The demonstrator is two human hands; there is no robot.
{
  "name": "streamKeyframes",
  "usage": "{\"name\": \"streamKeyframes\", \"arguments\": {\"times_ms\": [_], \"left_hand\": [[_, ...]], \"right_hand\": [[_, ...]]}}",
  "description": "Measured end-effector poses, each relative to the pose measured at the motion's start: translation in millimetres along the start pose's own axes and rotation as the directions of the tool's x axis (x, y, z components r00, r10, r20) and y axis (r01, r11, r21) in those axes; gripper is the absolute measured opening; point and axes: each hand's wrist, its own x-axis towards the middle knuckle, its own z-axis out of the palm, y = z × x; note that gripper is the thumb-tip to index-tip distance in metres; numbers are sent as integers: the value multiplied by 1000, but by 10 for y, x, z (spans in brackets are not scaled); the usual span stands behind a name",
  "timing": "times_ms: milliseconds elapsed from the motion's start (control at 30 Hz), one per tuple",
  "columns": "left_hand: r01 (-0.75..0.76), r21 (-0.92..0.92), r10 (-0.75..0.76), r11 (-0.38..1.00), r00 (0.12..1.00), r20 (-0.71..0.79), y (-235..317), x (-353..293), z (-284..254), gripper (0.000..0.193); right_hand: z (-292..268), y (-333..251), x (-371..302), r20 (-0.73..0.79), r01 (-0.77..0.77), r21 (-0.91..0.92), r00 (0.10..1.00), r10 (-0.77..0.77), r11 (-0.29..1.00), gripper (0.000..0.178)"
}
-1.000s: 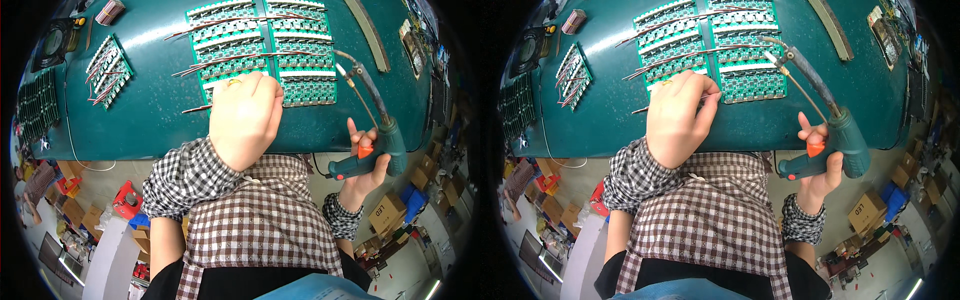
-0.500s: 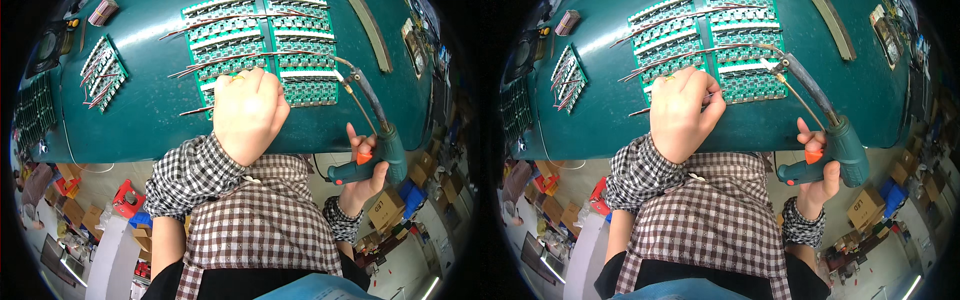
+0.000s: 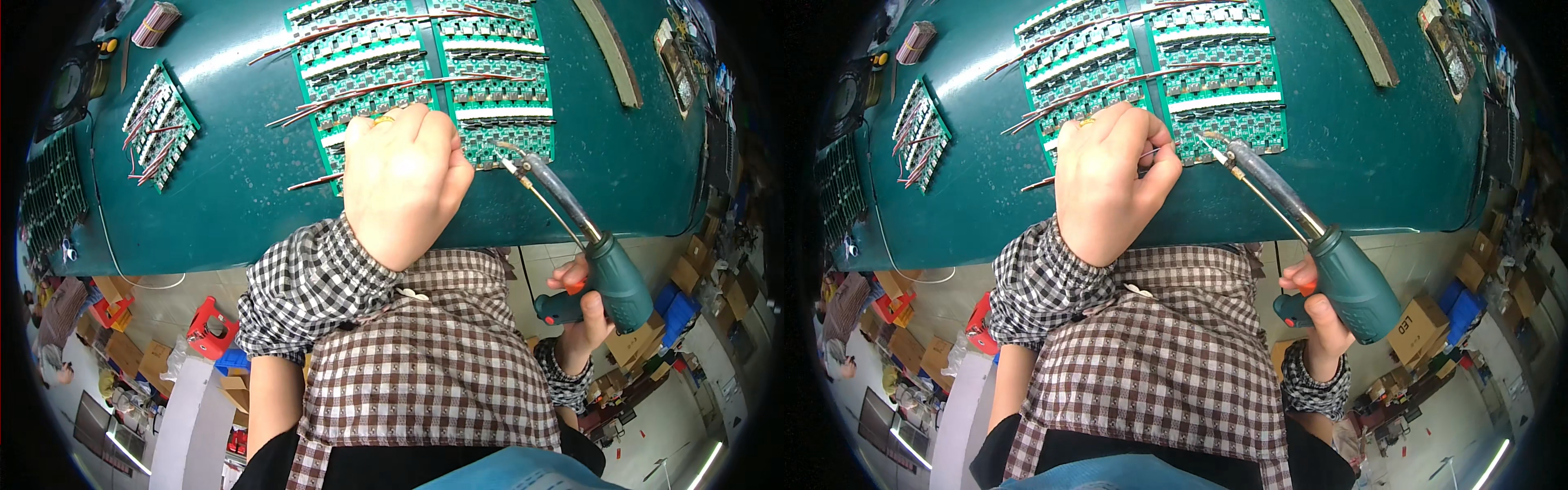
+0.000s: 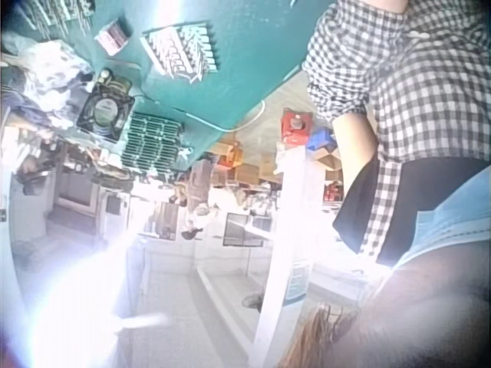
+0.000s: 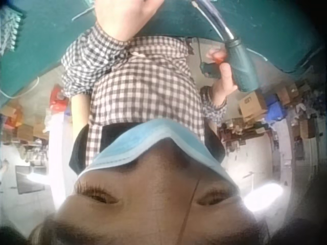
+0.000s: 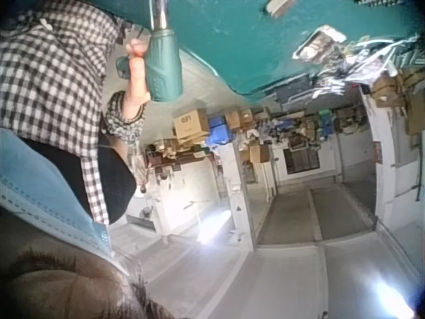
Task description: The person applies solder to connect wires to a series of LED circuit boards using a soldering iron and solder wire.
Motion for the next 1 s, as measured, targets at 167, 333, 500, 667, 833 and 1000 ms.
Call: {"name": "streamKeyframes", "arguments": {"times_ms": [167,333,500,667,833,1000], "left_hand": [[2,-21,-2,1000,1000,3,-5,5,1,14],[6,-23,-5,1000,1000,5,1,9,-5,14],[0,-24,0,1000,1000,-4,-8,14,-5,13],[-3,-23,3,1000,1000,1,-8,16,-2,13],[-2,-30,2,1000,1000,-5,-11,19,-7,14],[-4,-21,4,1000,1000,-18,-11,14,9,14]], "right_hand": [[25,-22,-42,36,-49,12,998,49,999,39],[61,-22,-64,20,-40,-74,999,42,996,41],[2,20,-95,73,-58,-55,995,61,997,41],[148,-37,-57,-27,-10,-221,1000,4,975,43],[51,35,-85,22,-36,-160,999,40,986,49],[24,74,-99,46,-31,-127,998,37,991,64]]}}
